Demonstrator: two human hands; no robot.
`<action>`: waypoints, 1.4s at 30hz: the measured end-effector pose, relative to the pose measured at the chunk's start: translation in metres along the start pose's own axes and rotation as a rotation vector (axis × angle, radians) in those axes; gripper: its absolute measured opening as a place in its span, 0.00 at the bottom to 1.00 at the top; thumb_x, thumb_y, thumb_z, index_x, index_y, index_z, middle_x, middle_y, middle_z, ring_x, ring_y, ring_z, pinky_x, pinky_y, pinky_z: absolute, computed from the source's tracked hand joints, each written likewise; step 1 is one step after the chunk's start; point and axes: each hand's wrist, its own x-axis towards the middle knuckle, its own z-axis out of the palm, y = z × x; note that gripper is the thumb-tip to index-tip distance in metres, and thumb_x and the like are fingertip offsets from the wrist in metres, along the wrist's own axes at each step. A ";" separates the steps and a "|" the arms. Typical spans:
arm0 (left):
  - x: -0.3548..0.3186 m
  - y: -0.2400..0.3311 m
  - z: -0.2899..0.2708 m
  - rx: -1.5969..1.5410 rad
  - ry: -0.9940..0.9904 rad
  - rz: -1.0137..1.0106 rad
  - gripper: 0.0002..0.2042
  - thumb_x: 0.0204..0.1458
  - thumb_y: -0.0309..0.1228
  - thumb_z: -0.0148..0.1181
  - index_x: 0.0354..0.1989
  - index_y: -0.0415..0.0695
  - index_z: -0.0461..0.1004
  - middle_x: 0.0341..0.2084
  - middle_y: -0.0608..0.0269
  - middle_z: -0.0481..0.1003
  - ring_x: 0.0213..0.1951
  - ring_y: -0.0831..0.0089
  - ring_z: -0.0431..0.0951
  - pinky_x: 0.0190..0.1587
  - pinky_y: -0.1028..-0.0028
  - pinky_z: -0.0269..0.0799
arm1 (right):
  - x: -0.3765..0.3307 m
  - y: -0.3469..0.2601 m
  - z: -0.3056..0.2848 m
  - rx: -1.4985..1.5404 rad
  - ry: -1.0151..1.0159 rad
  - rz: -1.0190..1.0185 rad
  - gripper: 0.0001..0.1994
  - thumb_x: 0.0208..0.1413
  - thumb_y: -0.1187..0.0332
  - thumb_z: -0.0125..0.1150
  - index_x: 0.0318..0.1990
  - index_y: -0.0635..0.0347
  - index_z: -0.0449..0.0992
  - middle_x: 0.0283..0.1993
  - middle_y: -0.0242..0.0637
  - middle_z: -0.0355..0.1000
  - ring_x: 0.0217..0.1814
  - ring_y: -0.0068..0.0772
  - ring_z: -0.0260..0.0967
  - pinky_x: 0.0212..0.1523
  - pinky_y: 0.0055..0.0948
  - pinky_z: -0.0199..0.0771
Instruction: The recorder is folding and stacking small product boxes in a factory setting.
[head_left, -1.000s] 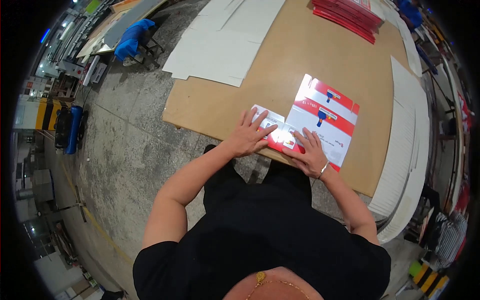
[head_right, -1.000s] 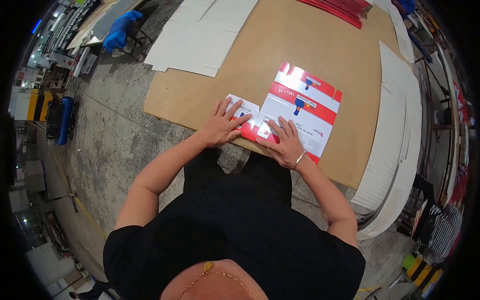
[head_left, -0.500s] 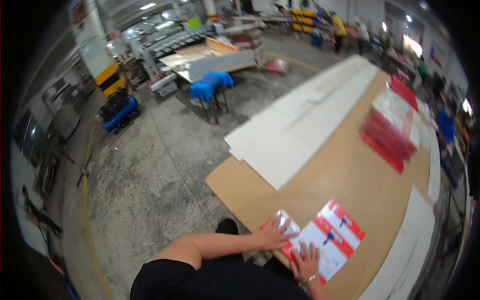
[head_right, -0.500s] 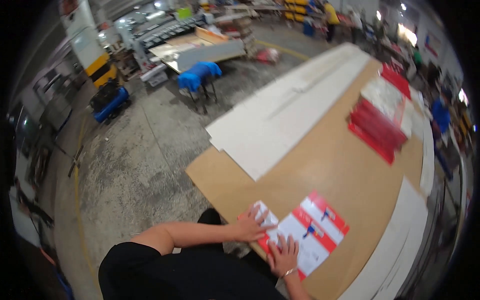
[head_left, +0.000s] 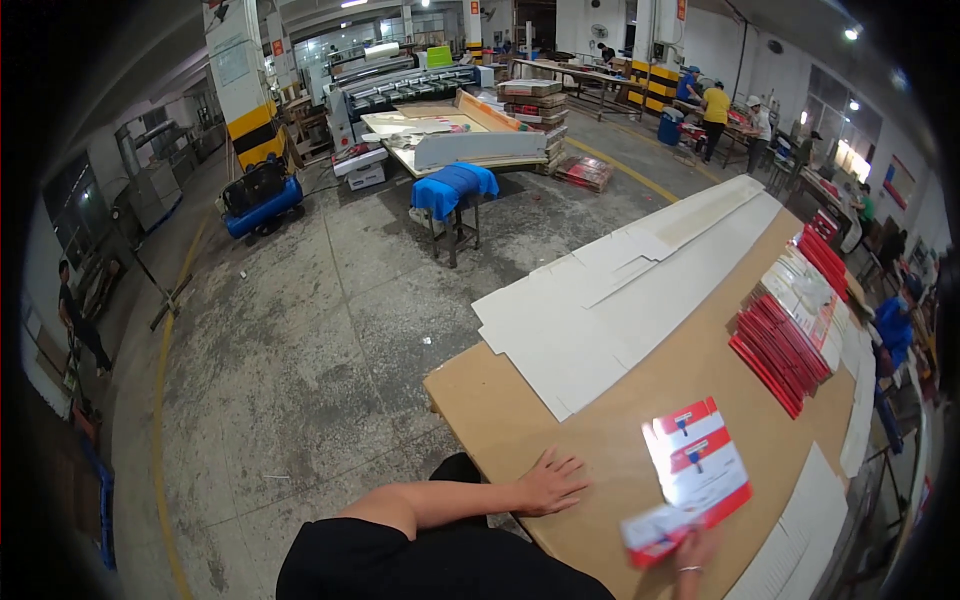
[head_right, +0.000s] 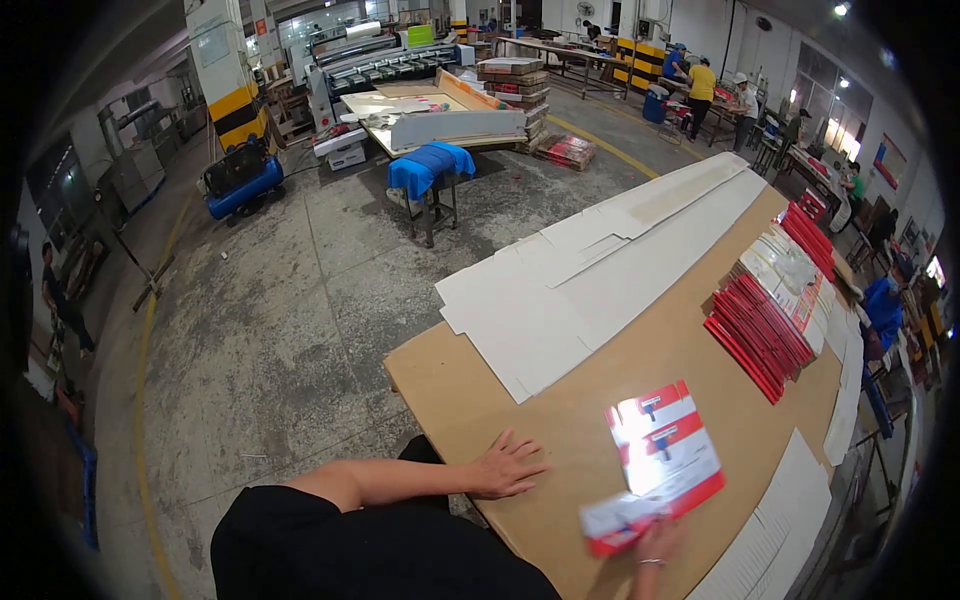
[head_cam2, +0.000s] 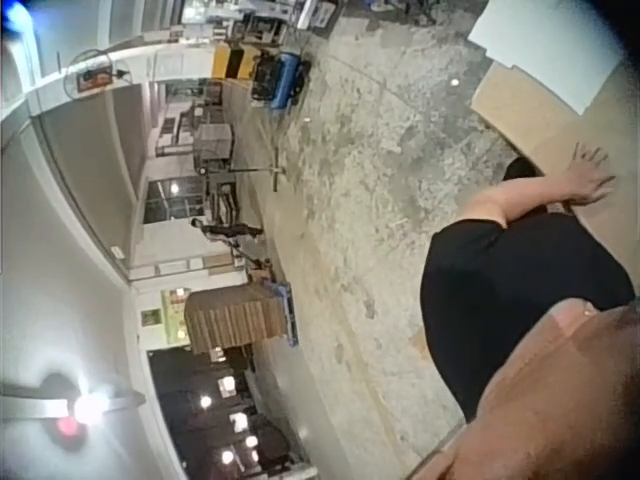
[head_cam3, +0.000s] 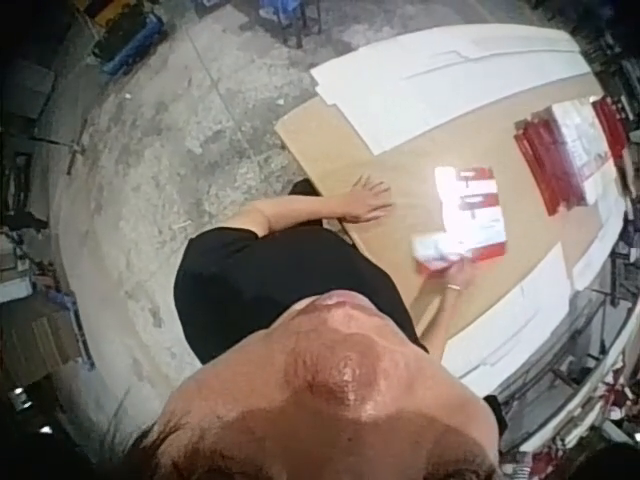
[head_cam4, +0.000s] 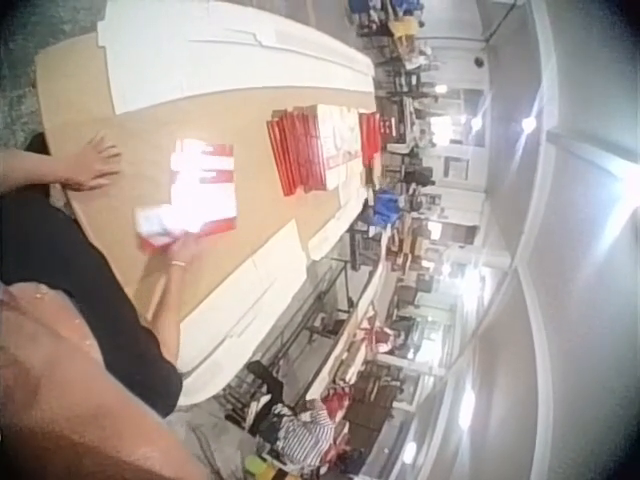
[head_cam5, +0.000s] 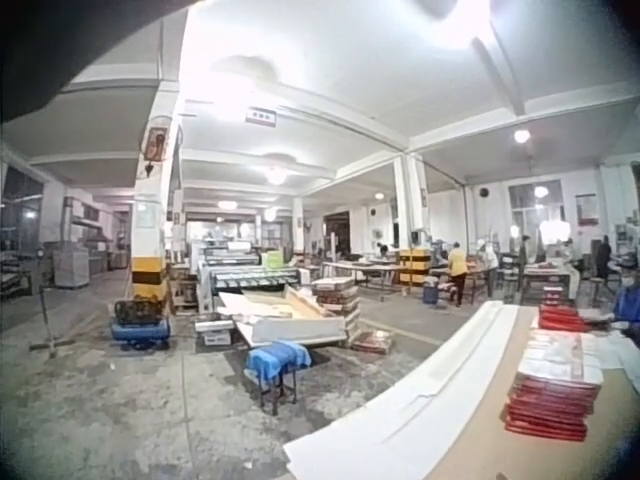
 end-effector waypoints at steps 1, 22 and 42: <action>-0.009 -0.002 0.000 -0.011 -0.015 0.019 0.23 0.59 0.47 0.50 0.61 0.56 0.67 0.60 0.49 0.61 0.62 0.53 0.59 0.64 0.38 0.43 | 0.014 0.020 -0.008 0.282 0.167 0.093 0.20 0.51 0.73 0.59 0.54 0.62 0.74 0.52 0.53 0.70 0.55 0.53 0.68 0.58 0.48 0.67; -0.013 0.001 -0.018 -0.139 -0.138 -0.068 0.23 0.57 0.38 0.56 0.63 0.62 0.66 0.61 0.58 0.62 0.65 0.61 0.59 0.68 0.46 0.46 | 0.411 0.064 0.043 0.686 0.756 0.835 0.10 0.50 0.70 0.57 0.41 0.60 0.73 0.37 0.50 0.77 0.37 0.47 0.75 0.44 0.42 0.76; -0.018 -0.001 -0.007 -0.078 -0.003 -0.077 0.20 0.56 0.38 0.57 0.59 0.63 0.70 0.59 0.62 0.65 0.63 0.63 0.62 0.68 0.50 0.50 | 0.452 -0.038 -0.006 0.079 0.279 0.547 0.44 0.35 0.31 0.68 0.51 0.56 0.64 0.44 0.49 0.76 0.50 0.53 0.75 0.46 0.49 0.76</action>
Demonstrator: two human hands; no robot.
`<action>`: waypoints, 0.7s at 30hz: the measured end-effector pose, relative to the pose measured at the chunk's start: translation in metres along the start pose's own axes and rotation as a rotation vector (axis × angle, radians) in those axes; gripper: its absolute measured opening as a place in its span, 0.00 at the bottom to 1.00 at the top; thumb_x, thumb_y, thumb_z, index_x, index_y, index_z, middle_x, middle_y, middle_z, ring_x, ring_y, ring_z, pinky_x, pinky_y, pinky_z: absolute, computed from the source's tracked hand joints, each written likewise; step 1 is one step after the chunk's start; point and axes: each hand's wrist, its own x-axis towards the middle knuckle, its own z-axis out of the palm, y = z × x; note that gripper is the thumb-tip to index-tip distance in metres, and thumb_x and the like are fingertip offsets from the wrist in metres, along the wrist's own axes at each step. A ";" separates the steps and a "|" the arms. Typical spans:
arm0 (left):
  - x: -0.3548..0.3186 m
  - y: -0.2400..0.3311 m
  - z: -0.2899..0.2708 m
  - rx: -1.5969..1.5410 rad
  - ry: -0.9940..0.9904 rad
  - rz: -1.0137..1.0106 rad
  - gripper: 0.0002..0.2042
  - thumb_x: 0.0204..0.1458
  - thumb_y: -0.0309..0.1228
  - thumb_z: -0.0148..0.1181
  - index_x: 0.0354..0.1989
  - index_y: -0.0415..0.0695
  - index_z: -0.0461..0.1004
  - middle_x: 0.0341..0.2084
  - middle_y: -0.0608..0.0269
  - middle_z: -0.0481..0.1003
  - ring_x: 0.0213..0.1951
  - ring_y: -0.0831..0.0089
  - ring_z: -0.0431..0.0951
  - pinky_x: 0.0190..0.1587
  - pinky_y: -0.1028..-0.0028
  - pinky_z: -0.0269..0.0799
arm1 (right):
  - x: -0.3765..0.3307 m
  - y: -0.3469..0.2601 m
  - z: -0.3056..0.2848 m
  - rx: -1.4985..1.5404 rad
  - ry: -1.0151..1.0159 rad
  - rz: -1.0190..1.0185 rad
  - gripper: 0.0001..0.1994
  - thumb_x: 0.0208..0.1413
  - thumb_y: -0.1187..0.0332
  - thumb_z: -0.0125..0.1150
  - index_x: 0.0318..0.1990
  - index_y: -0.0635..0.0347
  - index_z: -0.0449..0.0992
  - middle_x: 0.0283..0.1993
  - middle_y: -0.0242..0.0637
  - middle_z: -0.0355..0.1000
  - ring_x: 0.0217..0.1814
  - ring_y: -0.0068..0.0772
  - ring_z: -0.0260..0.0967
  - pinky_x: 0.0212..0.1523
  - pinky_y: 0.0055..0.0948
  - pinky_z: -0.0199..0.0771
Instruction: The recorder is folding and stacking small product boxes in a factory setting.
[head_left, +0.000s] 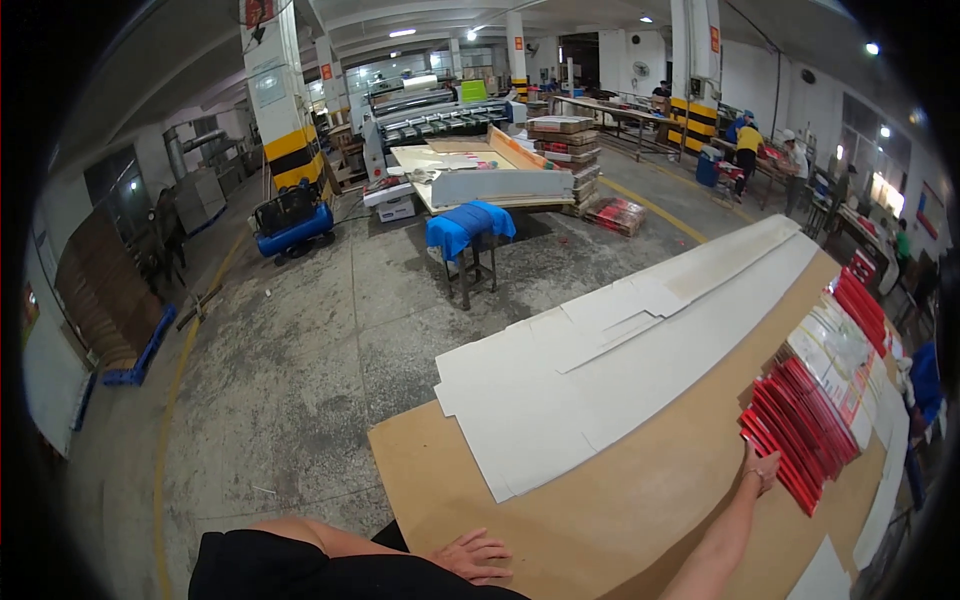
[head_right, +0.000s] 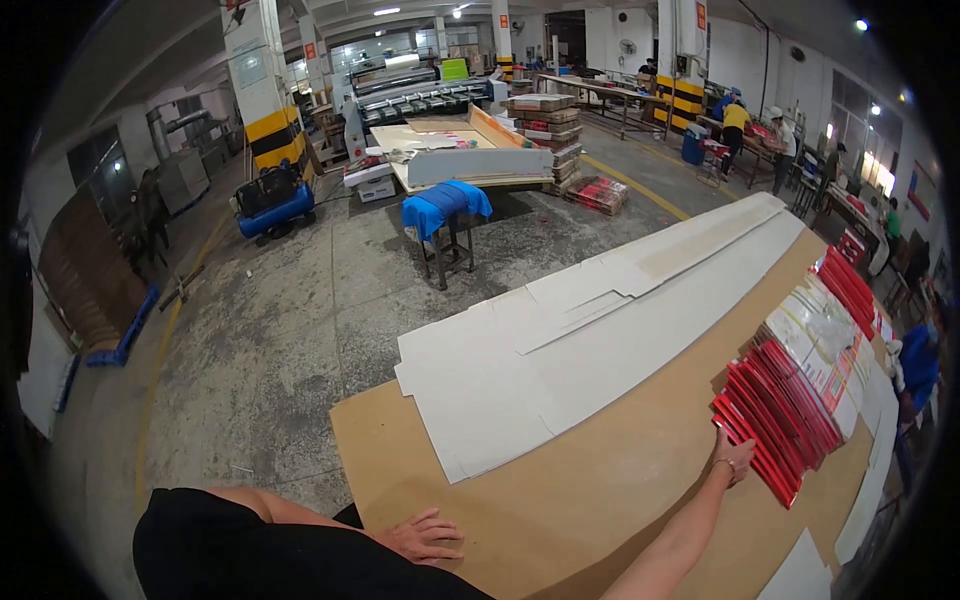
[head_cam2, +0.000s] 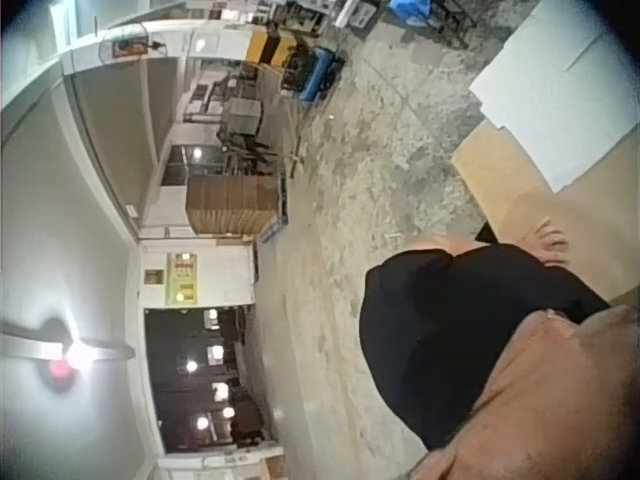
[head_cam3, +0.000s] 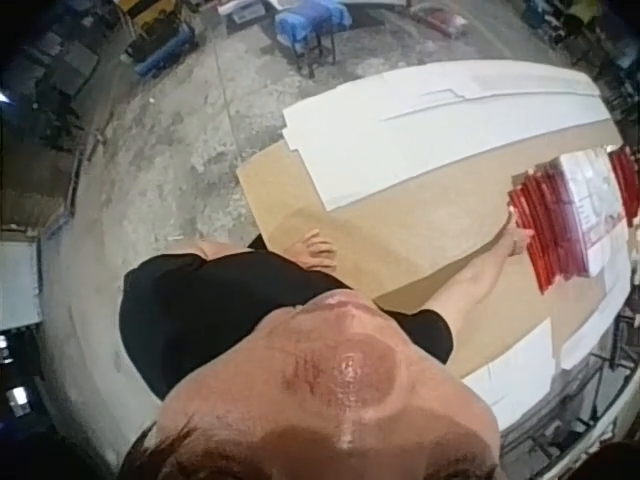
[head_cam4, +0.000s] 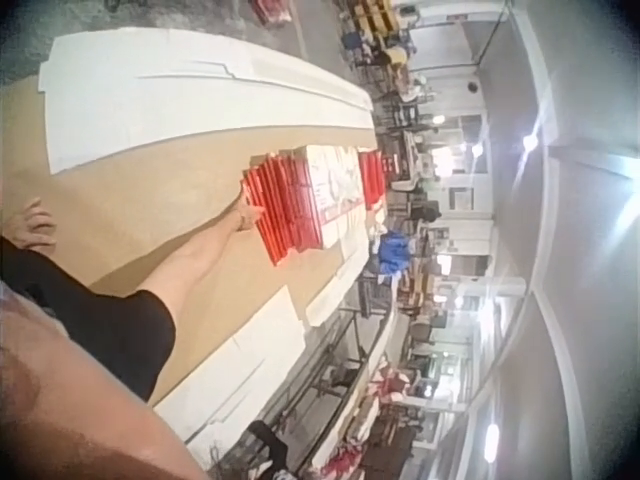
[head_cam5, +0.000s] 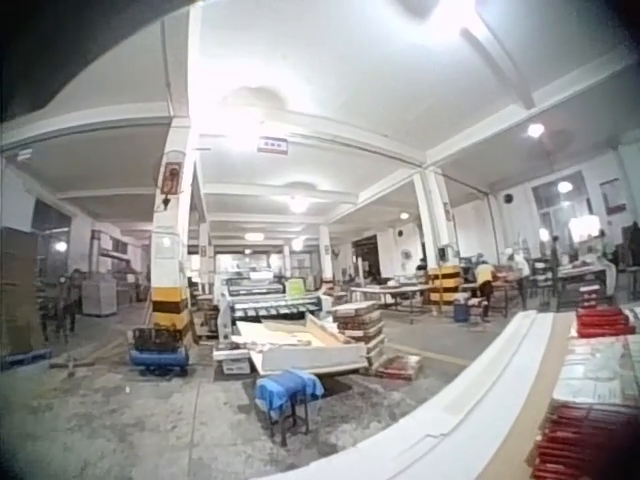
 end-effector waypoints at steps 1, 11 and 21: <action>-0.003 -0.001 0.002 -0.041 -0.019 0.007 0.20 0.58 0.38 0.56 0.61 0.63 0.68 0.60 0.61 0.64 0.64 0.62 0.61 0.68 0.48 0.49 | -0.010 0.008 0.012 0.154 0.009 -0.059 0.37 0.40 0.37 0.67 0.49 0.57 0.66 0.42 0.47 0.75 0.46 0.51 0.74 0.43 0.46 0.75; 0.004 0.001 -0.009 -0.112 -0.088 0.003 0.22 0.53 0.33 0.57 0.58 0.56 0.70 0.60 0.57 0.62 0.65 0.58 0.59 0.68 0.47 0.47 | -0.336 -0.078 -0.012 0.974 -0.027 -0.988 0.20 0.49 0.63 0.66 0.48 0.59 0.71 0.49 0.42 0.68 0.50 0.44 0.67 0.55 0.42 0.67; 0.008 -0.004 -0.008 -0.109 -0.017 0.028 0.20 0.51 0.32 0.57 0.55 0.53 0.72 0.58 0.56 0.65 0.63 0.56 0.60 0.66 0.48 0.50 | -0.465 -0.174 -0.044 -0.172 -0.535 -1.211 0.40 0.51 0.47 0.62 0.70 0.47 0.54 0.68 0.73 0.47 0.72 0.67 0.46 0.59 0.67 0.58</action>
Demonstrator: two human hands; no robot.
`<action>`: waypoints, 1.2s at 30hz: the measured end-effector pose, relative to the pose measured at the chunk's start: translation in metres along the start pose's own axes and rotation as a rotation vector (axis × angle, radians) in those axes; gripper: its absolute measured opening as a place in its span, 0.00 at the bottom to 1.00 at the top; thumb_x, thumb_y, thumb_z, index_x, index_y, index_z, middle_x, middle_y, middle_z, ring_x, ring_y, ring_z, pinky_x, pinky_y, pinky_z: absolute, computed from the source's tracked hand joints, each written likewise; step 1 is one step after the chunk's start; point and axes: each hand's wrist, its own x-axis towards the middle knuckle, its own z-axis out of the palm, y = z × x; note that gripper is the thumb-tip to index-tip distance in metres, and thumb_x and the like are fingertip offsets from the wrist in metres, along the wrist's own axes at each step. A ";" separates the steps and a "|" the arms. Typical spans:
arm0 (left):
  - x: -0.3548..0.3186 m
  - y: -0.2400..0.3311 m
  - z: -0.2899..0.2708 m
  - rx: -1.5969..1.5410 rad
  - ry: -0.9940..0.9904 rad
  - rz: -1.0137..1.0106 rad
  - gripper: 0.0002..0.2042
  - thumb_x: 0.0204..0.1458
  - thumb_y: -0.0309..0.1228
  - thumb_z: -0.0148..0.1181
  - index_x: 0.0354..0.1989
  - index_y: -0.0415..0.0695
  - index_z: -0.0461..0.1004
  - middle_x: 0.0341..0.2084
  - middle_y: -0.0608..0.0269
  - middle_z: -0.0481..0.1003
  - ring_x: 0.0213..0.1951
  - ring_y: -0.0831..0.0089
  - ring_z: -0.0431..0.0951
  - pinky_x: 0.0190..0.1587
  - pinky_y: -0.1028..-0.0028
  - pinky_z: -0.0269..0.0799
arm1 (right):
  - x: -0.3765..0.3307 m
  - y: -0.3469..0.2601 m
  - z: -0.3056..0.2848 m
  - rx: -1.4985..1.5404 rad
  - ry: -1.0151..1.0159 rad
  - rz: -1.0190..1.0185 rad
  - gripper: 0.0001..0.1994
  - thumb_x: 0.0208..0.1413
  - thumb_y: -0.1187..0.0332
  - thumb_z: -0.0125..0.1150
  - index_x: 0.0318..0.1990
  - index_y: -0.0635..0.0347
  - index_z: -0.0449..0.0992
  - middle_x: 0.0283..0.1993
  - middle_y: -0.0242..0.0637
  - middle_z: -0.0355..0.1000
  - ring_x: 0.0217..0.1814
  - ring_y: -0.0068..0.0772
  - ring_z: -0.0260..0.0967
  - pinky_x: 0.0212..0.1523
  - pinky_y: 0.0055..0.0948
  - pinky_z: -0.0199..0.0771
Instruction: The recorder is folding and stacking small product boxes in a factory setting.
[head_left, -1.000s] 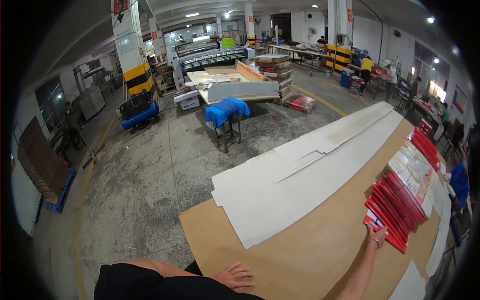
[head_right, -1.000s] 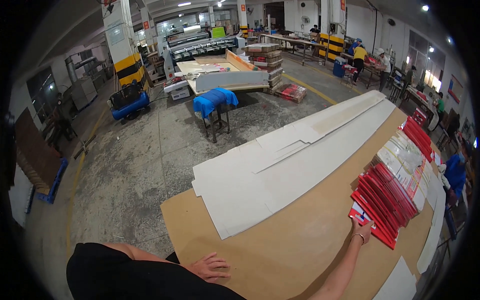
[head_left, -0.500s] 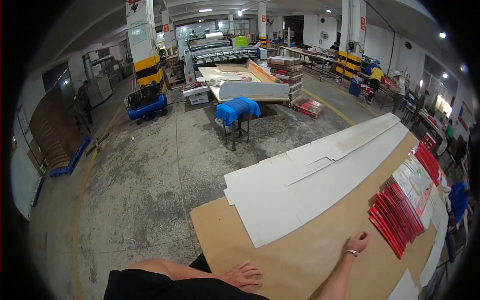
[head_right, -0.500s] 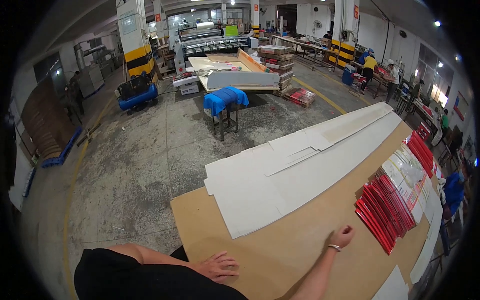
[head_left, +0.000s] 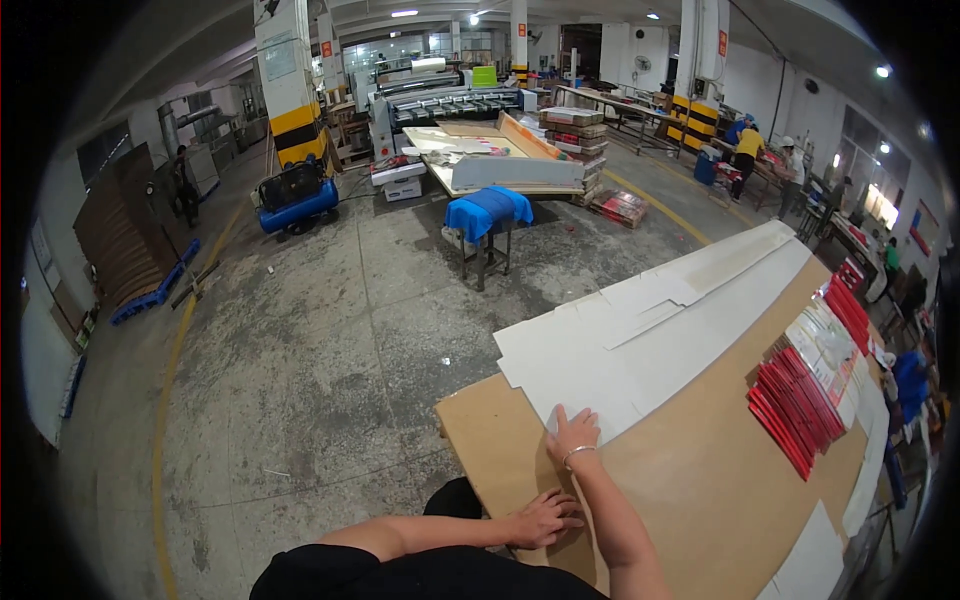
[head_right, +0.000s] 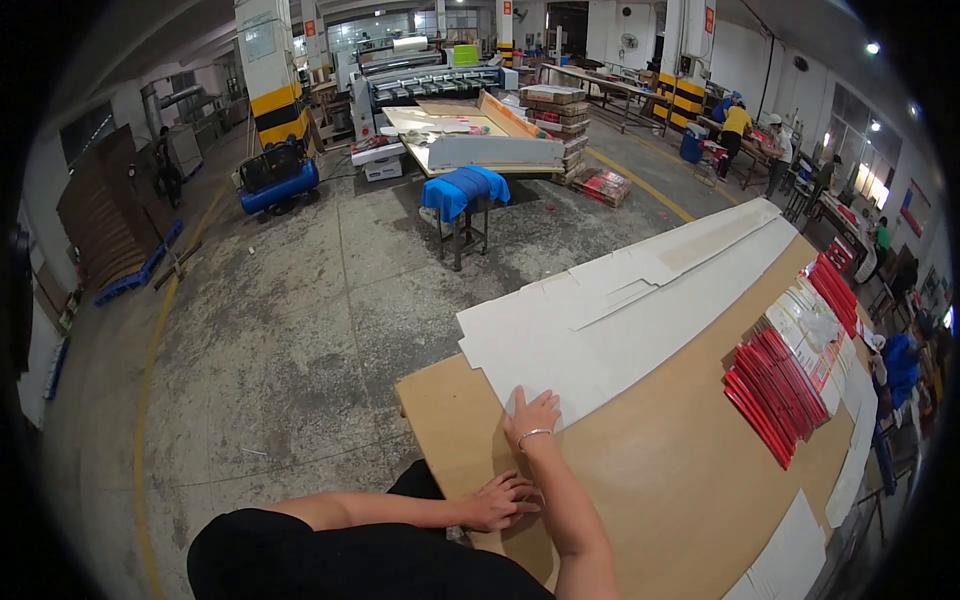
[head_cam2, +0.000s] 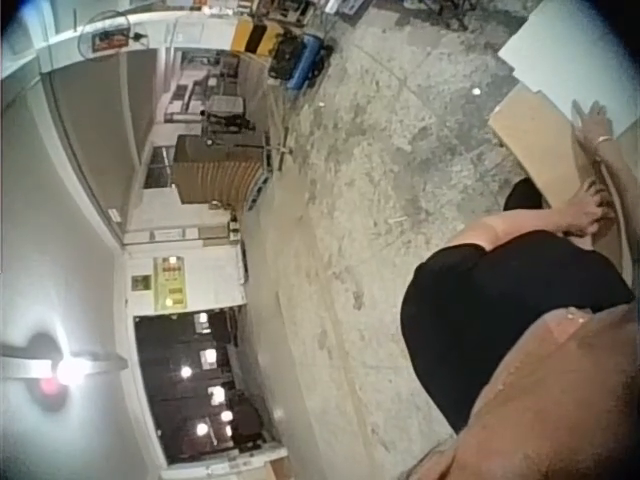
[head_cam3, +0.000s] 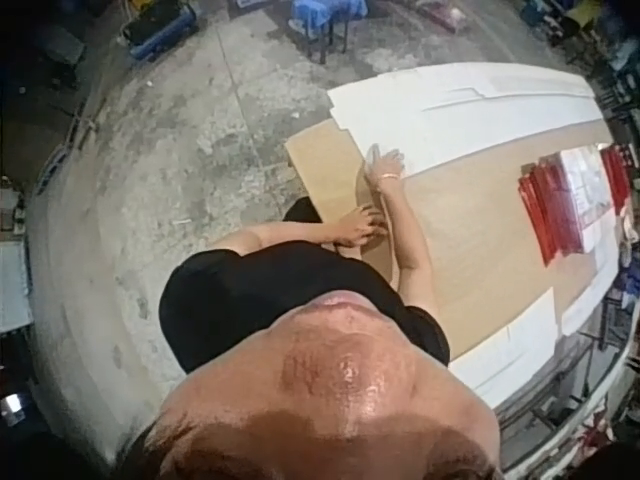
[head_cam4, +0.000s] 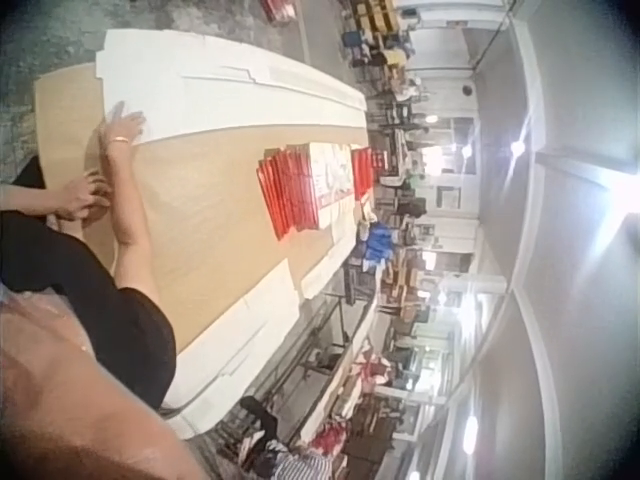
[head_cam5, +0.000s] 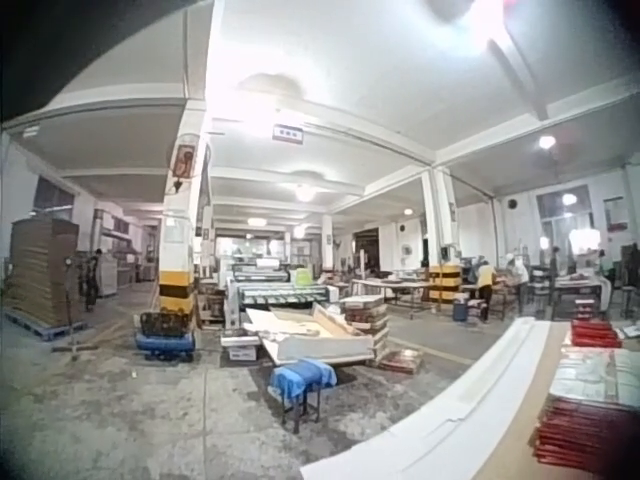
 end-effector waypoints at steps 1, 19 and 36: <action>0.001 0.002 -0.001 0.008 -0.029 -0.014 0.20 0.51 0.31 0.57 0.55 0.53 0.72 0.58 0.56 0.65 0.63 0.56 0.61 0.66 0.48 0.51 | 0.006 -0.004 0.005 0.001 -0.004 0.004 0.40 0.51 0.47 0.62 0.70 0.47 0.54 0.68 0.73 0.47 0.72 0.67 0.46 0.59 0.67 0.58; 0.058 0.105 -0.104 -0.189 0.066 0.279 0.19 0.53 0.39 0.57 0.51 0.42 0.72 0.46 0.51 0.73 0.51 0.51 0.71 0.56 0.55 0.66 | -0.334 0.177 0.054 0.104 0.501 -0.062 0.19 0.49 0.75 0.57 0.49 0.48 0.78 0.55 0.33 0.74 0.62 0.47 0.67 0.67 0.58 0.49; 0.023 0.041 -0.015 0.274 -0.540 -0.031 0.41 0.50 0.68 0.45 0.70 0.58 0.55 0.69 0.44 0.50 0.66 0.43 0.54 0.66 0.42 0.43 | -0.412 0.035 0.106 0.080 0.639 0.166 0.24 0.47 0.75 0.61 0.55 0.46 0.76 0.56 0.44 0.69 0.61 0.52 0.66 0.60 0.50 0.64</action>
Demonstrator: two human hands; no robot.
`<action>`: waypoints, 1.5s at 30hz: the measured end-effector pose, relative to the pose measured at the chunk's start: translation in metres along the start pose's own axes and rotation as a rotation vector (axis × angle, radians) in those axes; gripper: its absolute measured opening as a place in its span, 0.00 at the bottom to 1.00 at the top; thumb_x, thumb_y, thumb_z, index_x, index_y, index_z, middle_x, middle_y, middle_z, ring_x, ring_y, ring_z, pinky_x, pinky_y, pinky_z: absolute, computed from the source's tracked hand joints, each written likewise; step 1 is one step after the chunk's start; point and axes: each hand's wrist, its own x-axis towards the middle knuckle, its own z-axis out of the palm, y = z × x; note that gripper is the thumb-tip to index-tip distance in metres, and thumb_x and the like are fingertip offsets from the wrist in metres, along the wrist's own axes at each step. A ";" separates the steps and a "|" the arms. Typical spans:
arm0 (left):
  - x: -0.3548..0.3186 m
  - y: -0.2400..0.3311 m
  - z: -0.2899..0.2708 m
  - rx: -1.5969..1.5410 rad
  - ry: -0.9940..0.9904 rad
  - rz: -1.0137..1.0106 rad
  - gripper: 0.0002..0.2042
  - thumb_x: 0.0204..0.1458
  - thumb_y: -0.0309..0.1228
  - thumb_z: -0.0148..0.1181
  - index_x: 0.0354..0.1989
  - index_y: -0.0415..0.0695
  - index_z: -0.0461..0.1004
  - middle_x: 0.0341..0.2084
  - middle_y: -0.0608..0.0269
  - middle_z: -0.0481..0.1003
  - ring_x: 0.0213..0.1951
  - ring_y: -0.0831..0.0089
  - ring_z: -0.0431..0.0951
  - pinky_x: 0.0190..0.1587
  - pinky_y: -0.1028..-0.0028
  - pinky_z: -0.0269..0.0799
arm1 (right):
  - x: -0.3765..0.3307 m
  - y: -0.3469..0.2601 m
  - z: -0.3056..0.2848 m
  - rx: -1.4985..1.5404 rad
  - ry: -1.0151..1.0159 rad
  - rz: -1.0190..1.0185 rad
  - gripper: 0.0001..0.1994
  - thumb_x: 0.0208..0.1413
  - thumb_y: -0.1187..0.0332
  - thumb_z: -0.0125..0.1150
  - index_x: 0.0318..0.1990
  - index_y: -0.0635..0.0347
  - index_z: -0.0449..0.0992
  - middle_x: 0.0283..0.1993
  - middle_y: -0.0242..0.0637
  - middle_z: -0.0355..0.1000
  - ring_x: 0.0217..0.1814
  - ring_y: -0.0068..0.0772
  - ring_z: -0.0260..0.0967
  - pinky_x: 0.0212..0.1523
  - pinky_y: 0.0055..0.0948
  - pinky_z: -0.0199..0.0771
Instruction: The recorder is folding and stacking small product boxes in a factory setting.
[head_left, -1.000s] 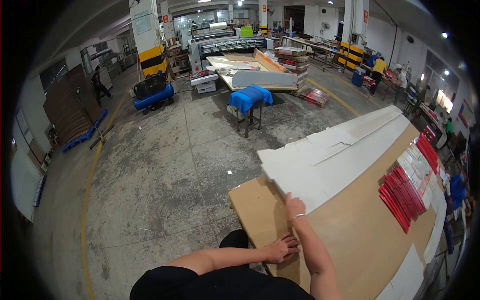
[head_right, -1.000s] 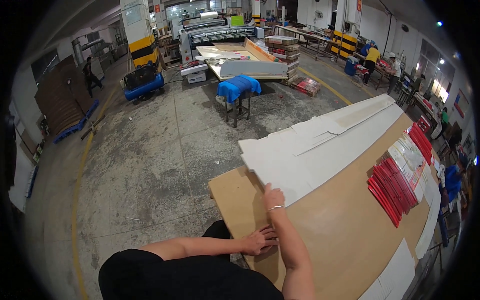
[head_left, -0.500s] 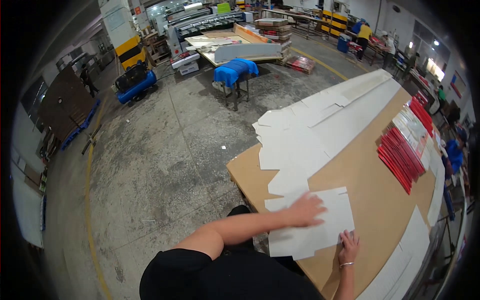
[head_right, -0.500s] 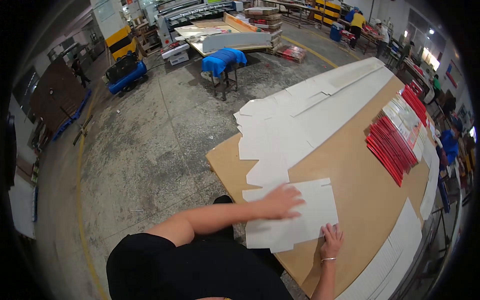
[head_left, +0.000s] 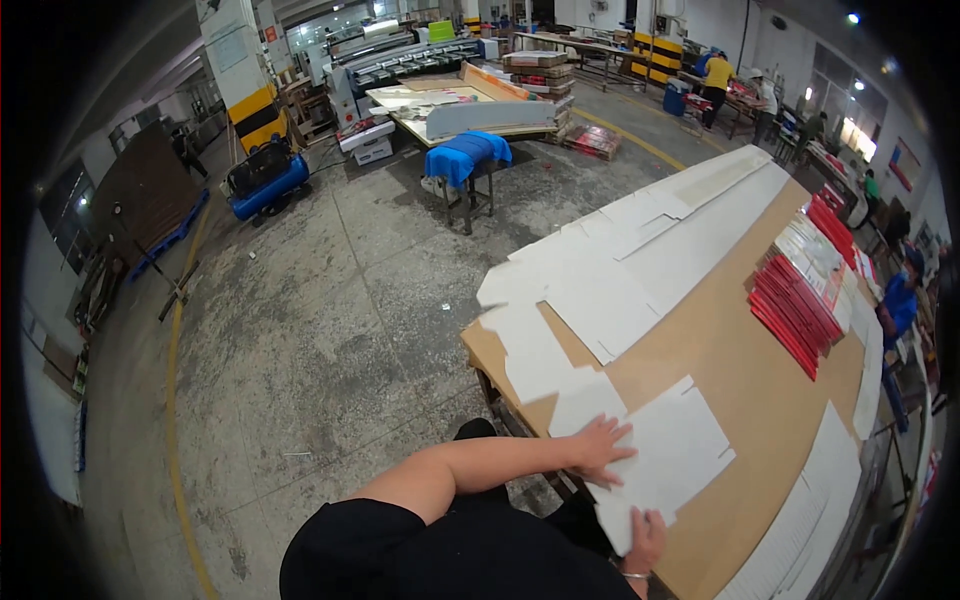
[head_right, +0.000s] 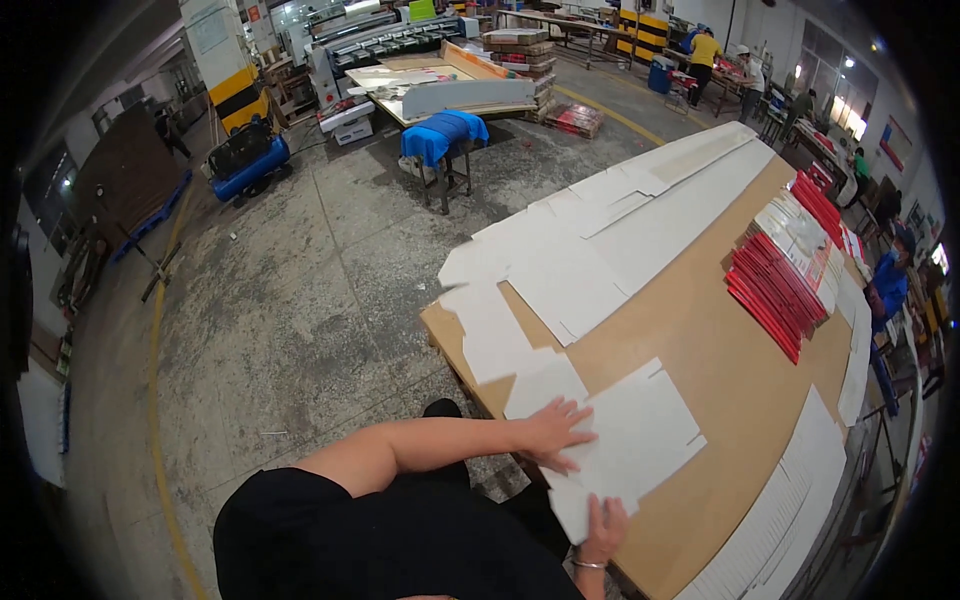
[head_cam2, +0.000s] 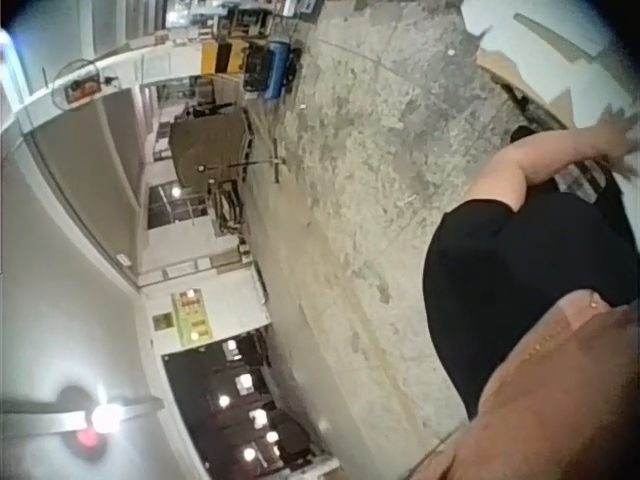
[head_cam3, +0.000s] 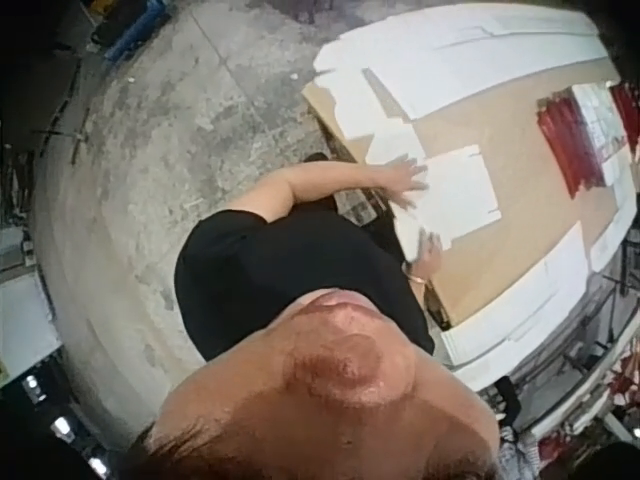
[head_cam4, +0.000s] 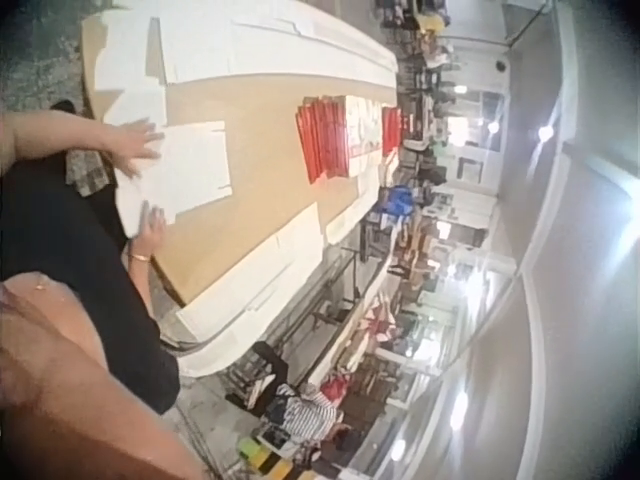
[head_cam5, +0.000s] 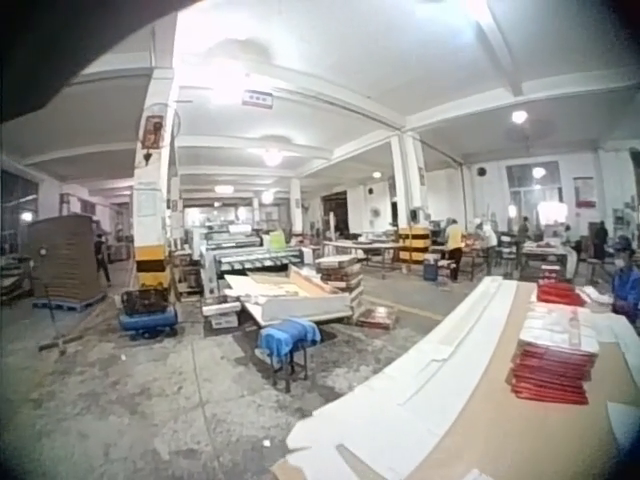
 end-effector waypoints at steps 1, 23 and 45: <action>-0.014 -0.003 0.005 -0.078 -0.014 0.136 0.45 0.46 0.70 0.49 0.70 0.56 0.55 0.70 0.43 0.48 0.68 0.43 0.50 0.67 0.42 0.40 | -0.007 0.010 -0.011 0.091 -0.009 0.068 0.23 0.48 0.78 0.58 0.54 0.48 0.77 0.54 0.44 0.70 0.59 0.52 0.67 0.58 0.49 0.67; -0.021 0.062 0.058 -0.157 0.463 0.301 0.14 0.49 0.39 0.59 0.44 0.52 0.70 0.42 0.63 0.69 0.44 0.63 0.70 0.42 0.61 0.63 | 0.038 -0.012 -0.061 -0.114 0.242 0.479 0.19 0.48 0.74 0.62 0.51 0.60 0.76 0.45 0.45 0.73 0.50 0.53 0.69 0.58 0.46 0.63; -0.050 0.076 0.039 0.181 0.105 0.254 0.45 0.38 0.52 0.70 0.69 0.76 0.53 0.64 0.32 0.53 0.57 0.23 0.58 0.49 0.28 0.59 | 0.003 -0.090 -0.029 1.450 -0.216 1.535 0.17 0.62 0.55 0.58 0.37 0.61 0.68 0.30 0.42 0.73 0.24 0.32 0.72 0.24 0.29 0.72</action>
